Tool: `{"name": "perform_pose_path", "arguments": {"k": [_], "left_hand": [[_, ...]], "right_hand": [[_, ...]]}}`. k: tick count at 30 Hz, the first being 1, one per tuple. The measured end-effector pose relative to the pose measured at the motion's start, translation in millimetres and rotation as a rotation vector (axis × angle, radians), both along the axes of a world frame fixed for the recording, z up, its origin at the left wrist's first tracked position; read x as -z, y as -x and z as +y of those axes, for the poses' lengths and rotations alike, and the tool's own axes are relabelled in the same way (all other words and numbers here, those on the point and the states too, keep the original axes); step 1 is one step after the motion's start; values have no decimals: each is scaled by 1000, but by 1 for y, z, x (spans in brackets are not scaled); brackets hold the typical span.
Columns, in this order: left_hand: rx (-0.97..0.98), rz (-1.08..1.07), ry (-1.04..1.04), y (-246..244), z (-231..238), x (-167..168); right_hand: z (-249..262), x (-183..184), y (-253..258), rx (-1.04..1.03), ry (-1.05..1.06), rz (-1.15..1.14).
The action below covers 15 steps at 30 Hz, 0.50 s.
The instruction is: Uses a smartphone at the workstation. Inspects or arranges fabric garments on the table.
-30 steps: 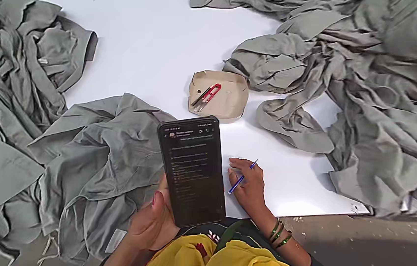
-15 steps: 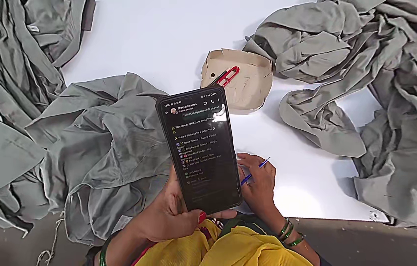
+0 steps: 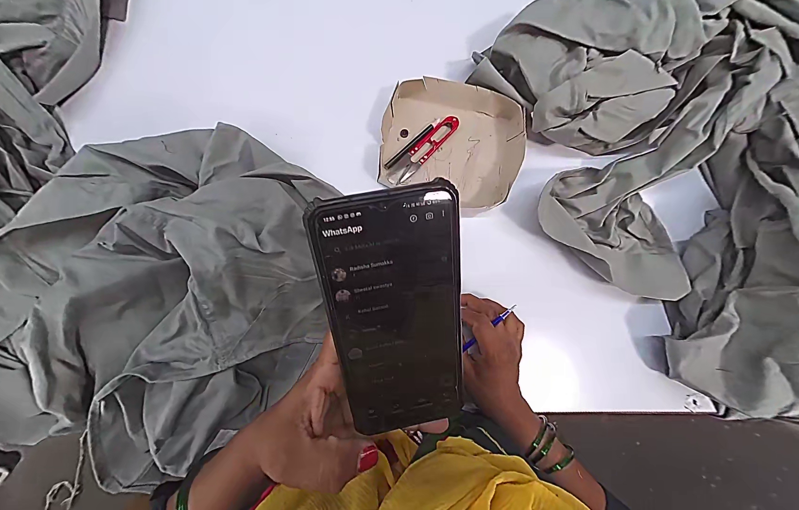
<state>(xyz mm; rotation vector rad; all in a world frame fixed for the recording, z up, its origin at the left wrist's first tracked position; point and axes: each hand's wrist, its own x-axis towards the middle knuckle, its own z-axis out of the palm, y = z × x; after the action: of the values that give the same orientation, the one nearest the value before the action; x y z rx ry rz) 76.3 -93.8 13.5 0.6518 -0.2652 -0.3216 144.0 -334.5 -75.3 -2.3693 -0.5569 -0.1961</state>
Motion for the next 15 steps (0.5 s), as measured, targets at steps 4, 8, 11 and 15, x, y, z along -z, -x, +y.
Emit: {"name": "perform_pose_path", "arguments": {"k": [4, 8, 11, 15], "left_hand": [[4, 34, 86, -6, 3, 4], [-15, 55, 102, -8, 7, 6], [-23, 59, 112, -5, 7, 8], [-21, 27, 131, -3, 5, 9]], "right_hand": [[0, -1, -1, 4, 32, 3], [-1, 1, -1, -8, 46, -10], [-1, 0, -1, -10, 56, -9], [-2, 0, -2, -7, -4, 21]]}}
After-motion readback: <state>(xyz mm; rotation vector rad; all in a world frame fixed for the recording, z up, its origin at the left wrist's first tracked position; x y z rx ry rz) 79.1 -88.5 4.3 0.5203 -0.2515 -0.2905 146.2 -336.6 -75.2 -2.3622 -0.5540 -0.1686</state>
